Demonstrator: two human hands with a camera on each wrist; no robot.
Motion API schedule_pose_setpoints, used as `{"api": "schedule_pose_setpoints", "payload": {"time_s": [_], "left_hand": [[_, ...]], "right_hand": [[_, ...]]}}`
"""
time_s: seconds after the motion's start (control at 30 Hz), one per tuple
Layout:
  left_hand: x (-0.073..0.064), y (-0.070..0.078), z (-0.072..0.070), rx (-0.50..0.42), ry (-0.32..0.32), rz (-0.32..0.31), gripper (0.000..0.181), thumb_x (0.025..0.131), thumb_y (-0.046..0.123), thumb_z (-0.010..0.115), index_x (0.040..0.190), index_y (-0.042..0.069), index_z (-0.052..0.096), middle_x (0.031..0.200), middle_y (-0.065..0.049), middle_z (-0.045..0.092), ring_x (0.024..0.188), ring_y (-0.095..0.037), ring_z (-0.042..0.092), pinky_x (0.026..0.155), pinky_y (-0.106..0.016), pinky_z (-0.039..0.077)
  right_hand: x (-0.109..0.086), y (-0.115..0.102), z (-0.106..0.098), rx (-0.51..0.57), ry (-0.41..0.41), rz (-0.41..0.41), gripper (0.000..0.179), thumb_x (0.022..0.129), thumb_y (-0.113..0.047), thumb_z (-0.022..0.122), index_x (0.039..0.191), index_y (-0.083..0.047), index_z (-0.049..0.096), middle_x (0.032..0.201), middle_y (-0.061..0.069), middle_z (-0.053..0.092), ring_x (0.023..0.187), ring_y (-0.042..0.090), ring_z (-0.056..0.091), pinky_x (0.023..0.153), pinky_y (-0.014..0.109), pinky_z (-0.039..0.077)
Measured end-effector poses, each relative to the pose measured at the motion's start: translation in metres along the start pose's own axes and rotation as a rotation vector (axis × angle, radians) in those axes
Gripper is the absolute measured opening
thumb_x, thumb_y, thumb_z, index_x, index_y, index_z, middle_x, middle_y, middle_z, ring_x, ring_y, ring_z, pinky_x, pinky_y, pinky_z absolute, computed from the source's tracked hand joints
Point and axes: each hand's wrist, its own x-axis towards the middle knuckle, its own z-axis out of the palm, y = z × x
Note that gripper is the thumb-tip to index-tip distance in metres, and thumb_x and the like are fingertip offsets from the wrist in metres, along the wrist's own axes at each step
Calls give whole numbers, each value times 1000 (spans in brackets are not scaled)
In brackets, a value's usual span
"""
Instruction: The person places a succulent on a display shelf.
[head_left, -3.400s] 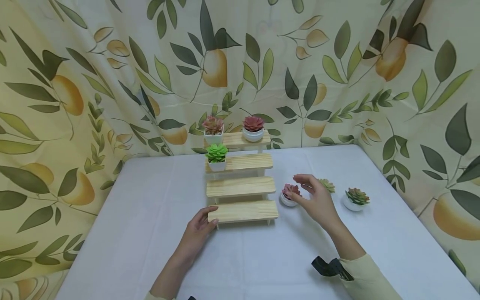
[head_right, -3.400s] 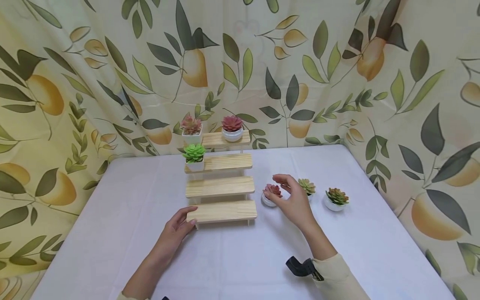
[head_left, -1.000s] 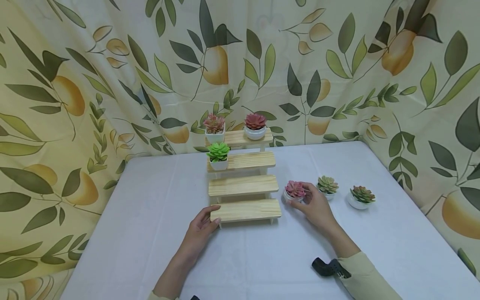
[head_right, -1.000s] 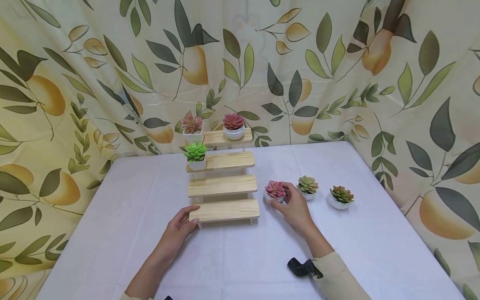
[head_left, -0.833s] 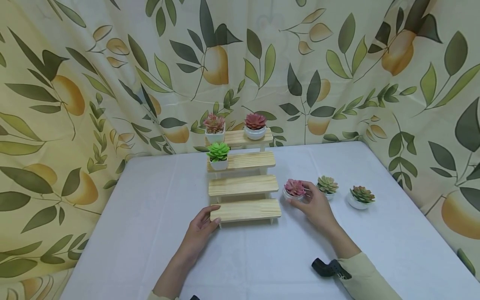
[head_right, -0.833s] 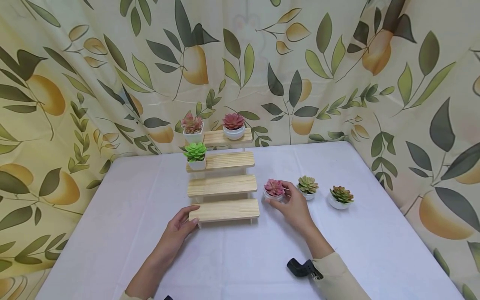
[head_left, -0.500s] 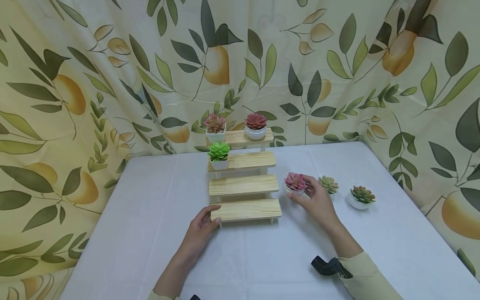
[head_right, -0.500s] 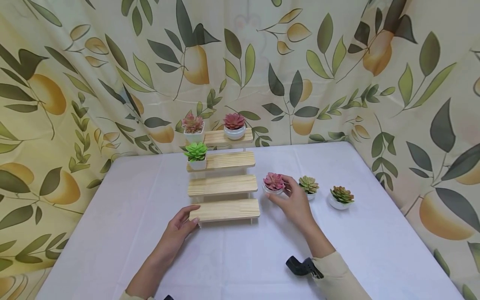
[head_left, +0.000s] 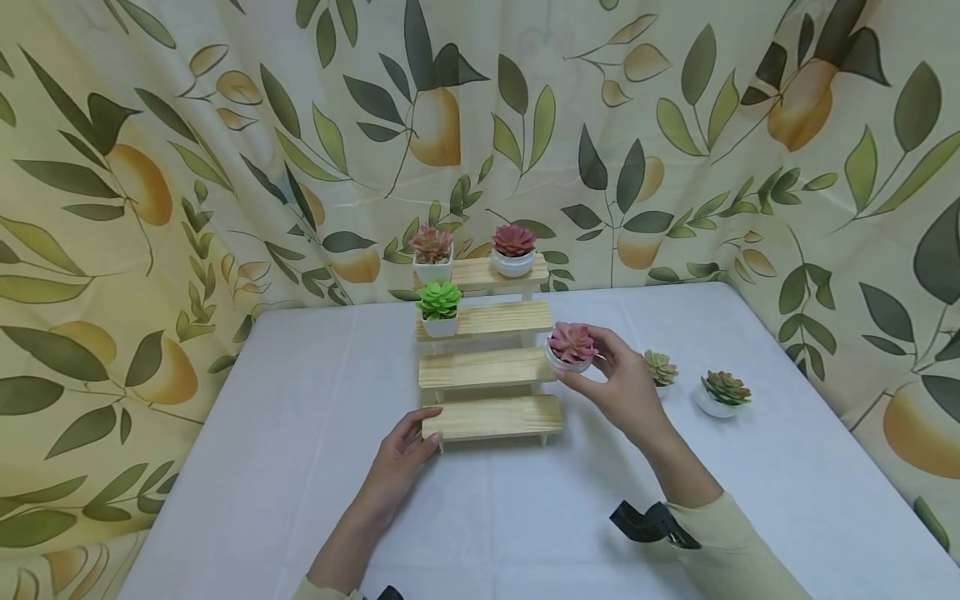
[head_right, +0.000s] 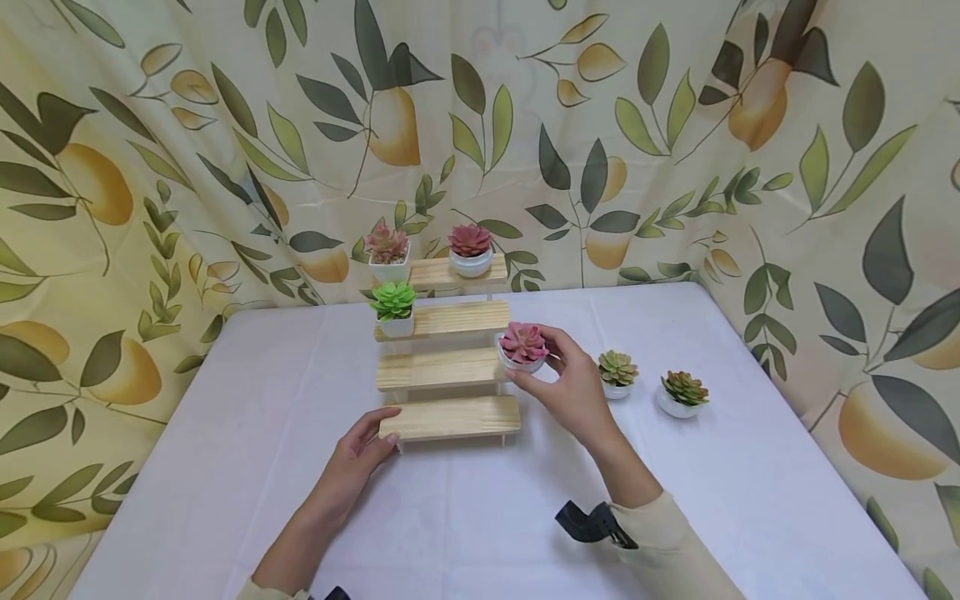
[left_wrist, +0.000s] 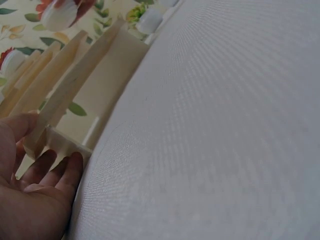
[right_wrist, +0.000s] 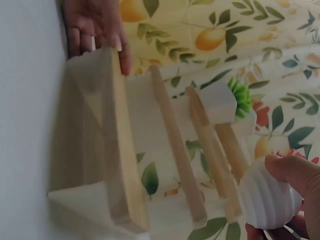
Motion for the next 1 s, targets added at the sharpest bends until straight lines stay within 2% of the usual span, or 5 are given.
{"api": "schedule_pose_setpoints", "payload": {"time_s": [0.23, 0.43, 0.6, 1.0], "left_hand": [[-1, 2, 0, 4, 7, 2, 41, 99, 22, 73, 139, 18, 62, 164, -13, 33, 152, -30, 25, 118, -41, 29], [1, 0, 0, -1, -9, 18, 43, 100, 22, 72, 141, 16, 61, 165, -14, 31, 153, -32, 20, 119, -43, 28], [1, 0, 0, 6, -1, 11, 43, 99, 24, 73, 140, 18, 62, 165, -15, 30, 153, -31, 21, 117, -40, 31], [1, 1, -2, -5, -15, -10, 44, 100, 24, 73, 141, 16, 60, 164, -11, 34, 153, -35, 21, 120, -47, 27]], "right_hand": [[15, -18, 14, 71, -33, -43, 66, 85, -10, 88, 142, -2, 54, 140, 11, 57, 133, 24, 52, 111, 31, 42], [29, -30, 29, 125, -80, -40, 65, 85, -8, 87, 142, -2, 55, 139, 11, 58, 131, 23, 53, 112, 34, 42], [38, -39, 43, 169, -123, -36, 66, 86, -9, 87, 143, -2, 54, 139, 12, 57, 131, 24, 53, 112, 34, 42], [53, -40, 67, 233, -165, -19, 66, 85, -5, 87, 142, -2, 55, 138, 13, 58, 130, 24, 55, 110, 30, 44]]}}
